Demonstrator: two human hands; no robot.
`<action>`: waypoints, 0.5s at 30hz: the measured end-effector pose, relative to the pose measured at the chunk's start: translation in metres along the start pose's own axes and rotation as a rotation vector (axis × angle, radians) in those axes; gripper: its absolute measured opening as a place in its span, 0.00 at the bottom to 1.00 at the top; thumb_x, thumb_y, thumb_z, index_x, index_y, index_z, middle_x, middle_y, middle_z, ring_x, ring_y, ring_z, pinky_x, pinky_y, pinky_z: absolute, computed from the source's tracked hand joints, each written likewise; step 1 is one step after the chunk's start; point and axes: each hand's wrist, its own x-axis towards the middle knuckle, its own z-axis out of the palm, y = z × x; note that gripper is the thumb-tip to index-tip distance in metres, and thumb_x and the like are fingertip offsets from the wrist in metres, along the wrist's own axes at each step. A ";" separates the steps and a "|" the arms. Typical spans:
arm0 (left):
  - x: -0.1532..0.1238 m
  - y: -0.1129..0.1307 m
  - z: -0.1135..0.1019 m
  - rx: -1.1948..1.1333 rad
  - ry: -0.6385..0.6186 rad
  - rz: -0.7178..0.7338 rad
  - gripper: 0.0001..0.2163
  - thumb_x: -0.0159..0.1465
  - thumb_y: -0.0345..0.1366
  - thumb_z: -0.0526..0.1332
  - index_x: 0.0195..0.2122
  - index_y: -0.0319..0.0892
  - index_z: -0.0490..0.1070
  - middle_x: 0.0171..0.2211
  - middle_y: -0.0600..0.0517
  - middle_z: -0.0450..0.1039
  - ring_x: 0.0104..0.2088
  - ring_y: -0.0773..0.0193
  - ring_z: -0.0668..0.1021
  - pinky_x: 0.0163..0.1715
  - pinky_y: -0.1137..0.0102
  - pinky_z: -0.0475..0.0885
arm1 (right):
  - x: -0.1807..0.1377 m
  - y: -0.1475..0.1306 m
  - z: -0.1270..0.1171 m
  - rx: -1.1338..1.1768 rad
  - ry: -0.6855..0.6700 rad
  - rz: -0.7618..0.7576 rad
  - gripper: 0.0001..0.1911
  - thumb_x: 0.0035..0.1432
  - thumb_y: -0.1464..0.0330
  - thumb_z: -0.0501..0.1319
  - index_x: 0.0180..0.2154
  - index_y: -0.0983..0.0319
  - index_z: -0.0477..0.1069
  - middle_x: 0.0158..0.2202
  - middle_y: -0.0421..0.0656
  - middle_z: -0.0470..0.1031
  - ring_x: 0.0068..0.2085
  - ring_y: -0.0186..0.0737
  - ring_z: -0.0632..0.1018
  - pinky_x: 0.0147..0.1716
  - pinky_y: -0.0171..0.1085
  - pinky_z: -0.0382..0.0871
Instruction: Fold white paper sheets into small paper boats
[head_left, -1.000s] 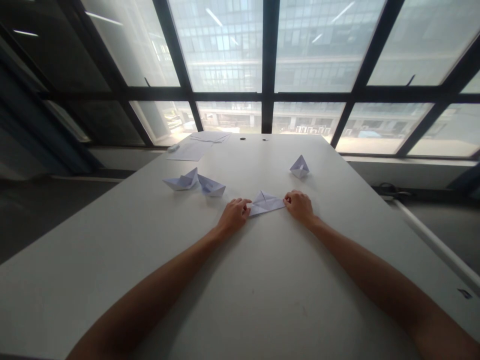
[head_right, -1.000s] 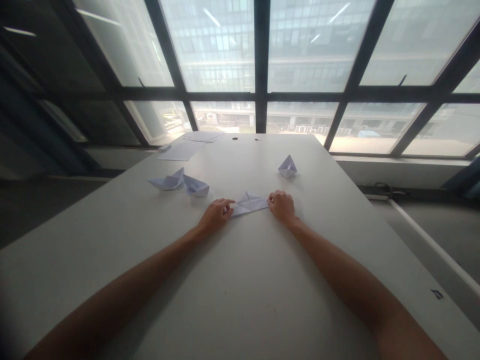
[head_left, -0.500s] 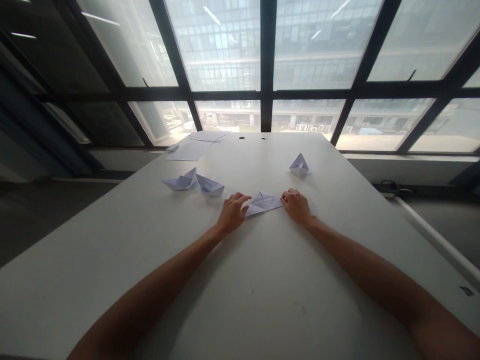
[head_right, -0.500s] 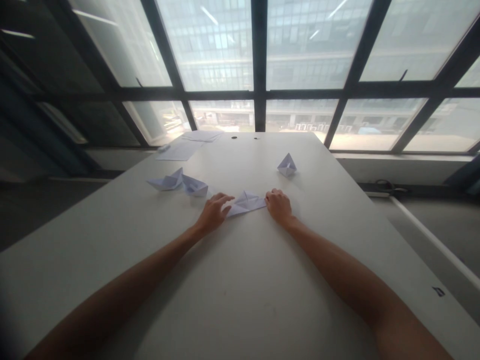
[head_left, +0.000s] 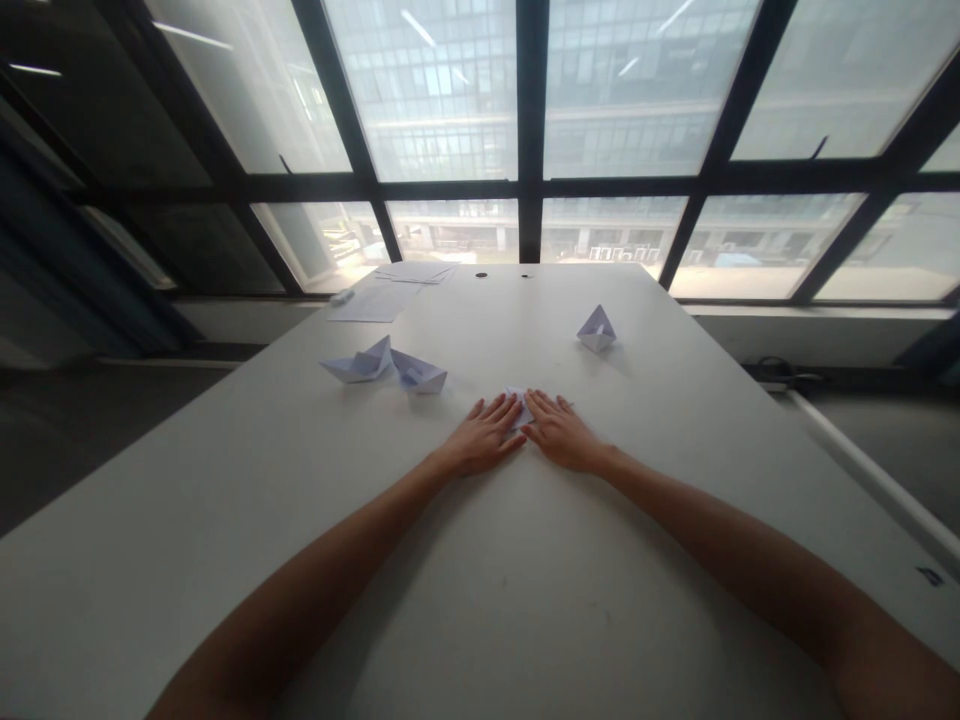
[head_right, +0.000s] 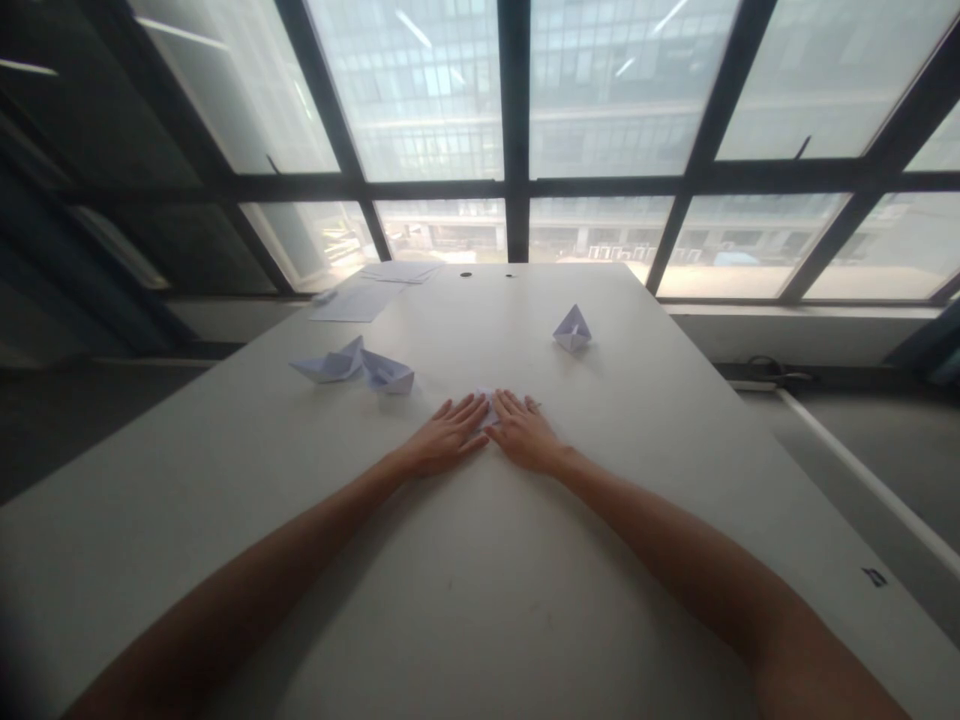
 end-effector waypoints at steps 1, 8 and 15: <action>0.000 0.000 0.000 0.005 0.000 -0.008 0.31 0.72 0.53 0.44 0.71 0.42 0.46 0.71 0.42 0.45 0.71 0.54 0.48 0.67 0.55 0.43 | -0.001 -0.001 0.003 -0.003 -0.049 0.002 0.35 0.70 0.53 0.42 0.69 0.68 0.49 0.70 0.53 0.50 0.71 0.48 0.50 0.67 0.51 0.42; 0.001 0.001 0.001 0.016 -0.035 -0.056 0.34 0.71 0.56 0.43 0.71 0.38 0.45 0.71 0.39 0.42 0.71 0.53 0.48 0.67 0.54 0.42 | -0.008 0.025 0.003 -0.071 -0.077 0.220 0.40 0.68 0.48 0.37 0.70 0.68 0.45 0.72 0.55 0.43 0.72 0.51 0.45 0.66 0.58 0.37; 0.003 0.003 0.006 0.023 0.009 -0.145 0.36 0.70 0.57 0.43 0.71 0.35 0.45 0.71 0.37 0.43 0.71 0.50 0.48 0.67 0.52 0.42 | -0.009 0.031 0.008 -0.056 -0.051 0.314 0.38 0.69 0.51 0.41 0.69 0.71 0.48 0.71 0.58 0.44 0.71 0.53 0.46 0.66 0.61 0.37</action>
